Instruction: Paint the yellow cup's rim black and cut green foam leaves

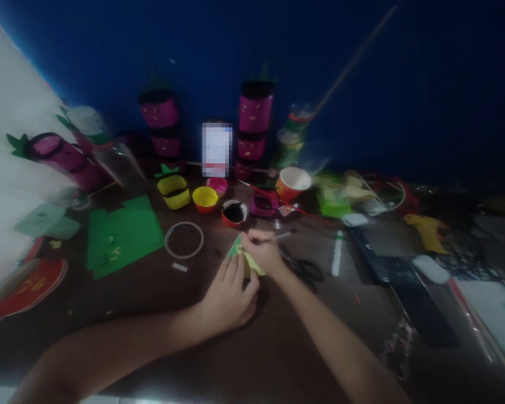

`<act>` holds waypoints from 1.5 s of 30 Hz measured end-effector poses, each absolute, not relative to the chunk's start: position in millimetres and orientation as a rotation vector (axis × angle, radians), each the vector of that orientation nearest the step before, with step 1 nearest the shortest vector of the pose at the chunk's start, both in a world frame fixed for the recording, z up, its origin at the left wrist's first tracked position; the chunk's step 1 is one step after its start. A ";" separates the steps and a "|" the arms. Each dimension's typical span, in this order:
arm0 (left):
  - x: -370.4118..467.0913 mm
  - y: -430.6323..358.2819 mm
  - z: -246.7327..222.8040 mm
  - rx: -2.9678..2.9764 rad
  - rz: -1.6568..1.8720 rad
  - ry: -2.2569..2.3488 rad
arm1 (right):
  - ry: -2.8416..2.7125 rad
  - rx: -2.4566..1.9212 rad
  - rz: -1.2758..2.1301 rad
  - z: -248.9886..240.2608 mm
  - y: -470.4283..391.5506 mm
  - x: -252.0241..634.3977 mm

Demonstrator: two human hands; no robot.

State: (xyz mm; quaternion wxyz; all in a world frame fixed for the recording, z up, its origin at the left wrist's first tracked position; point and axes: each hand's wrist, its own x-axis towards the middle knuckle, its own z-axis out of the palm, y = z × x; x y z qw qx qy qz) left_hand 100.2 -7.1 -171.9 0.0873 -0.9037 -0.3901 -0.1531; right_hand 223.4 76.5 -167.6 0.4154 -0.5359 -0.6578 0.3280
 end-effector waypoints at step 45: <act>99.3 -6.7 -173.7 -2.728 -0.470 -1.151 | -1.658 -1.341 0.730 -172.9 76.3 223.9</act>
